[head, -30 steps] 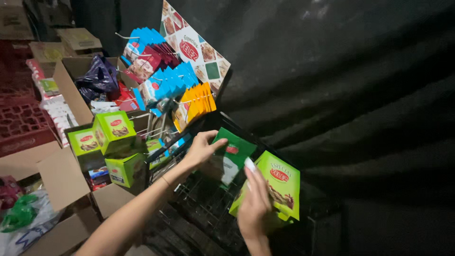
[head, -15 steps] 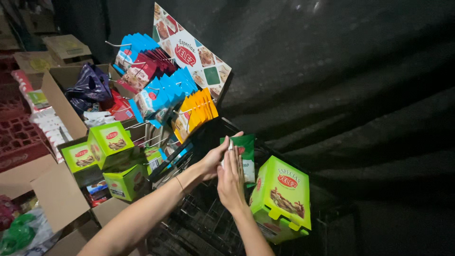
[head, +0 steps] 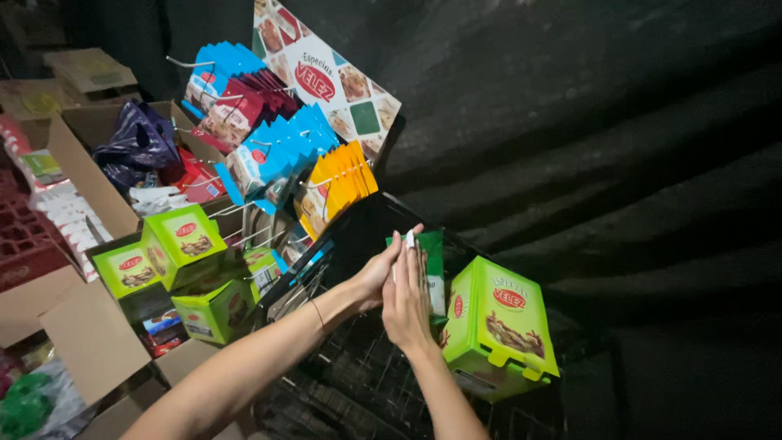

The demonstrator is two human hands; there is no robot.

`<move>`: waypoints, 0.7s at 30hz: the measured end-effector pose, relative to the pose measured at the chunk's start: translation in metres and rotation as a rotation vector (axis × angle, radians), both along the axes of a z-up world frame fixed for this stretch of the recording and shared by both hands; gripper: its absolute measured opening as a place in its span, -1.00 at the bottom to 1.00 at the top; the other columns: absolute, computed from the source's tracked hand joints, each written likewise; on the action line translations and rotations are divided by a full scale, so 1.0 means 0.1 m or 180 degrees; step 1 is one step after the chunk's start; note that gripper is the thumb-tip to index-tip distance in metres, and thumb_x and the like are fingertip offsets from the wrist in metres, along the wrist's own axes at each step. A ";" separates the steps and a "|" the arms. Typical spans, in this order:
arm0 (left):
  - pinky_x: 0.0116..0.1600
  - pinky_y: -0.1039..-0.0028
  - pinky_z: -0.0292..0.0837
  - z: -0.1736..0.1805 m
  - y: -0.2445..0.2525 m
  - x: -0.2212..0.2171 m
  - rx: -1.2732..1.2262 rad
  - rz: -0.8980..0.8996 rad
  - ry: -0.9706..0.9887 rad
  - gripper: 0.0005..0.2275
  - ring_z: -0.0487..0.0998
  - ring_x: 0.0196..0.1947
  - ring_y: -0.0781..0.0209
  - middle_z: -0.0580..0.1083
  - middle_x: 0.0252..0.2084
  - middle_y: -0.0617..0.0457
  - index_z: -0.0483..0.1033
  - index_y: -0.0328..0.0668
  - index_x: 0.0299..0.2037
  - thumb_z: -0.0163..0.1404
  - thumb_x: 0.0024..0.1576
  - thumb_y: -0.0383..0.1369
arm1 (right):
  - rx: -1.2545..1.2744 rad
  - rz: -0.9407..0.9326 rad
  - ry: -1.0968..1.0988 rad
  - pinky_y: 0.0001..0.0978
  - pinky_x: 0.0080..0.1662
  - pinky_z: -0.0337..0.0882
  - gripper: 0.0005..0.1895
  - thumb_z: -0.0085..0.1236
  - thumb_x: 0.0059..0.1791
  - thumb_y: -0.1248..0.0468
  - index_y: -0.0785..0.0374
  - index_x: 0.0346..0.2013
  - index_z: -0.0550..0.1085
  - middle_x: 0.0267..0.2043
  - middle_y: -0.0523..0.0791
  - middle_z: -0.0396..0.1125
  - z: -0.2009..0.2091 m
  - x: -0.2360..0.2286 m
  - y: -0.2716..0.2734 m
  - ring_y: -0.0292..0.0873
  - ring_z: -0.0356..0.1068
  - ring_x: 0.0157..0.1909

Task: The person repeatedly picks up green packets of oregano from a wire display rack and places them into a green cardboard box. The person handles the packets one at a time, transferring them from the rack to the box throughout the clip.

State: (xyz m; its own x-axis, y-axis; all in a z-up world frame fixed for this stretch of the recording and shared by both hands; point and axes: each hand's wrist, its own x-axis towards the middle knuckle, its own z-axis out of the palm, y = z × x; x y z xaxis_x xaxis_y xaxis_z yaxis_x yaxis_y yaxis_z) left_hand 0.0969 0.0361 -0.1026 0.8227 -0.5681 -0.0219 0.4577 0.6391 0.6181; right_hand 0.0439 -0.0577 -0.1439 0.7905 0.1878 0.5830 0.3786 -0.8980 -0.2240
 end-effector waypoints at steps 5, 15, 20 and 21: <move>0.16 0.03 0.51 0.13 0.08 -0.15 0.0011 0.0079 0.0168 -0.45 0.59 0.02 -0.05 0.53 0.07 -0.19 0.39 0.19 0.33 -0.17 0.23 0.20 | 0.0381 -0.0495 0.0409 -0.08 0.50 -0.47 -0.27 -0.43 0.16 -0.06 0.22 0.56 -0.11 0.61 0.09 -0.28 0.21 0.00 -0.11 0.05 -0.37 0.61; 0.46 -0.13 0.10 0.23 0.25 0.04 -0.1220 0.0682 0.0107 -0.45 0.29 0.39 -0.23 0.26 0.43 -0.27 0.12 0.29 0.50 -0.33 0.30 0.08 | -0.0487 0.0541 -0.0380 0.13 0.50 -0.32 0.00 -0.45 0.08 -0.34 0.46 0.49 -0.01 0.56 0.27 -0.17 0.11 -0.15 0.17 0.26 -0.31 0.60; 0.44 -0.16 0.10 0.23 0.26 0.03 -0.1371 0.0687 0.0130 -0.43 0.26 0.41 -0.22 0.24 0.44 -0.24 0.10 0.23 0.51 -0.32 0.29 0.09 | 0.0002 -0.0133 -0.0031 0.17 0.46 -0.53 0.07 -0.53 0.04 -0.42 0.38 0.53 -0.14 0.60 0.21 -0.32 0.18 -0.14 0.11 0.22 -0.46 0.61; 0.42 -0.24 0.09 0.22 0.27 0.04 -0.1380 0.0660 0.0172 -0.43 0.23 0.42 -0.30 0.22 0.45 -0.27 0.10 0.28 0.50 -0.34 0.28 0.11 | 0.0469 -0.0504 0.0173 0.18 0.44 -0.61 0.04 -0.54 0.06 -0.41 0.35 0.54 -0.18 0.61 0.19 -0.37 0.23 -0.15 0.11 0.19 -0.51 0.61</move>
